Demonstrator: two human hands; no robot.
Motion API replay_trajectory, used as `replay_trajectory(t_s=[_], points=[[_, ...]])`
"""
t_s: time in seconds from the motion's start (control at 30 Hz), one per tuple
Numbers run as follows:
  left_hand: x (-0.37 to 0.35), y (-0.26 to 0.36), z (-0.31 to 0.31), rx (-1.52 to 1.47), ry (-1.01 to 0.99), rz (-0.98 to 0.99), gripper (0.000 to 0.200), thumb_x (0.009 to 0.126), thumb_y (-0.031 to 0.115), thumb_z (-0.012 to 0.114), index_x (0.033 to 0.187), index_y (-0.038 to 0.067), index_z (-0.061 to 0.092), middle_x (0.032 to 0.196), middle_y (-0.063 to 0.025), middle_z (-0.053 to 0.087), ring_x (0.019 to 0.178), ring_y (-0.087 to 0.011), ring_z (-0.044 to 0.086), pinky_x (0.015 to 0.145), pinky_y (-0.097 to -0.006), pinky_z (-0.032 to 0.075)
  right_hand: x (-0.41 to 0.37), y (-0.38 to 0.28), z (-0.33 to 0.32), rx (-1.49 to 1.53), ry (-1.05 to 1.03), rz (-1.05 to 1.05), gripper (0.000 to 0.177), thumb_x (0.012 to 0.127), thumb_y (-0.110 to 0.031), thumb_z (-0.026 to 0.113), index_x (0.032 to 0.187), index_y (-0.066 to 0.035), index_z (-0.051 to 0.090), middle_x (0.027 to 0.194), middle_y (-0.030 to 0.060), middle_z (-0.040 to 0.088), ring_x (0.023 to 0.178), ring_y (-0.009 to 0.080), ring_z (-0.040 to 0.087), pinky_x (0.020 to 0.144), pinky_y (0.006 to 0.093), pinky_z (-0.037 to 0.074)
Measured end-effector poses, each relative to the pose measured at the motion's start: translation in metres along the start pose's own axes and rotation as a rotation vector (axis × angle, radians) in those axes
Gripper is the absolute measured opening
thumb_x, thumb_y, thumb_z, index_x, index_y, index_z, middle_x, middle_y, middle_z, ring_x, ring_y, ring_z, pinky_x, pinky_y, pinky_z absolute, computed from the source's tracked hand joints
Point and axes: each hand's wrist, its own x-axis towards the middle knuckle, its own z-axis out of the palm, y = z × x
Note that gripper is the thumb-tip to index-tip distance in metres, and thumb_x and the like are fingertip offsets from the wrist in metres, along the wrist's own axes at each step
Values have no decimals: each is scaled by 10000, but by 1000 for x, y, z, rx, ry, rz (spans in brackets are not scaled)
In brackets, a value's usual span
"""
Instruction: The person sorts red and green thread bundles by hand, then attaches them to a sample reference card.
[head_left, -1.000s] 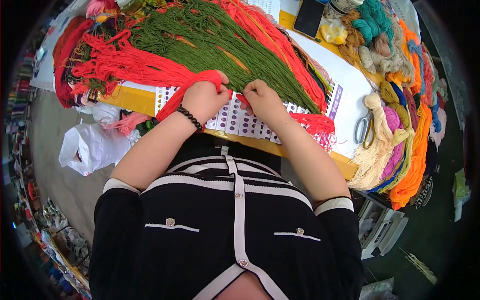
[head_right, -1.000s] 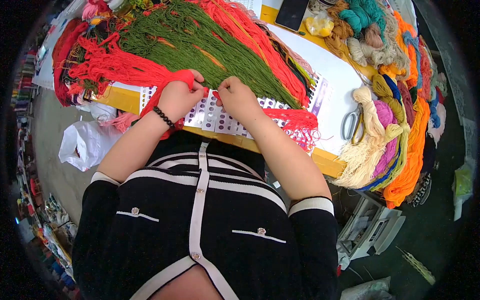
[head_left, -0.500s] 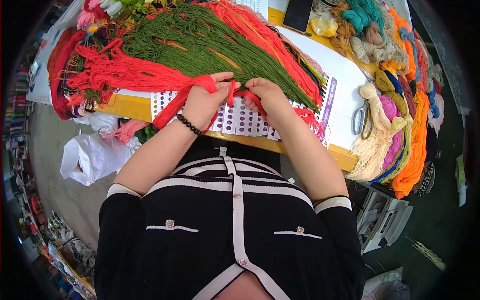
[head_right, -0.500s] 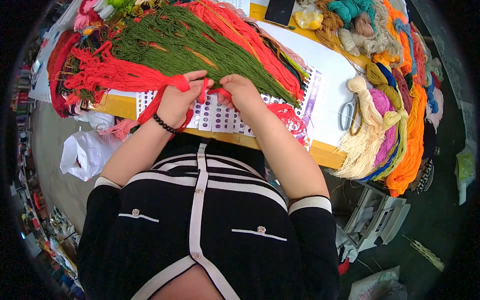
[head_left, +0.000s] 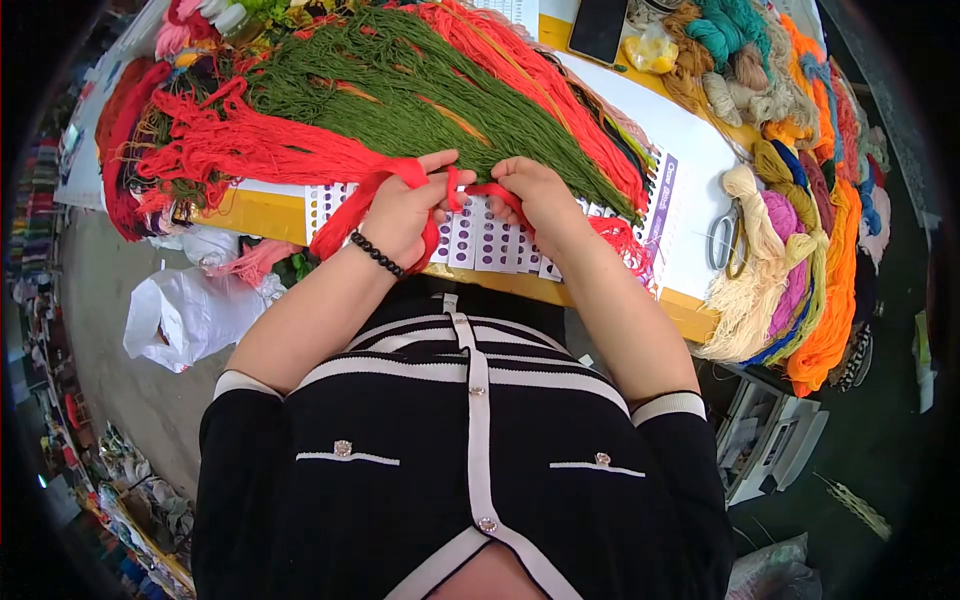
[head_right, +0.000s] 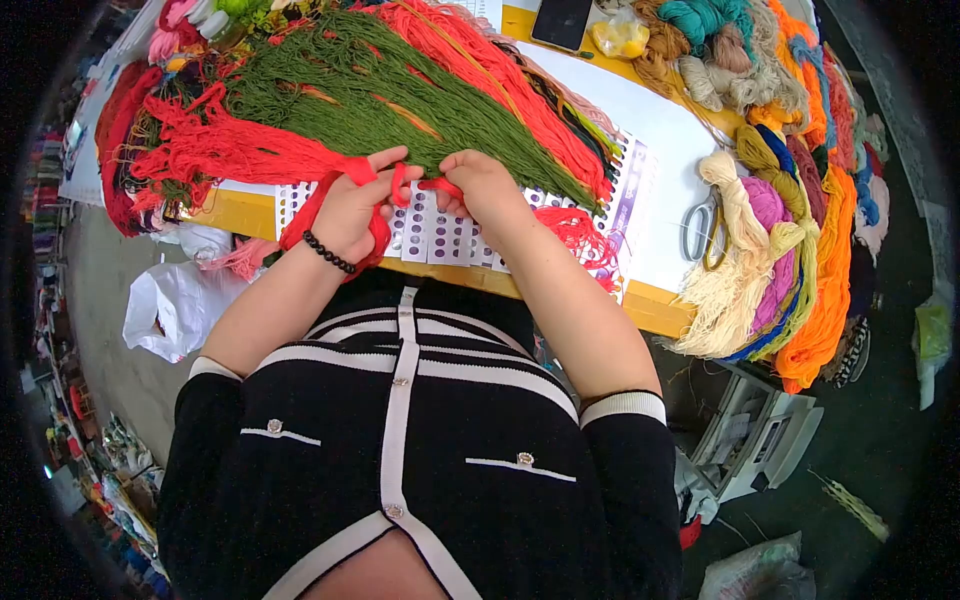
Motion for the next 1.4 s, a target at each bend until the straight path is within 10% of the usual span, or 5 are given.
replay_trajectory(t_s=[0.3,0.63,0.93,1.03,1.4], points=[[13,-6,0,923,-197,178,406,914,73,460,1319,57,425,907,-9,606,709,-64,519,644,-212,444,3,-2,1,12,-16,15,133,870,-96,448,977,-43,507,703,42,578,581,99,523,518,218,398],[-9,75,-75,57,82,-45,317,945,195,444,1243,110,513,701,51,499,662,-61,539,488,-156,355,2,-12,13,-579,47,73,225,838,-106,428,1044,-36,484,820,77,644,676,142,592,594,281,436],[-40,197,-180,-251,-81,406,396,925,84,472,1314,45,406,952,-45,536,824,-103,575,551,-135,453,6,-1,9,-613,56,-8,189,850,-124,436,1004,-32,496,794,73,633,661,139,582,558,275,449],[-46,192,-160,-115,405,482,410,922,139,503,1312,61,403,1057,-97,547,997,-253,578,730,-242,521,4,2,13,-648,93,-34,184,853,-175,487,957,-27,520,767,61,628,654,137,578,565,271,447],[-128,58,-118,97,32,138,346,874,145,423,1175,-15,483,1078,-171,598,909,-225,604,799,-291,460,-36,-10,122,-533,-200,-347,196,849,-168,600,832,20,653,730,27,621,697,70,545,645,235,433]])
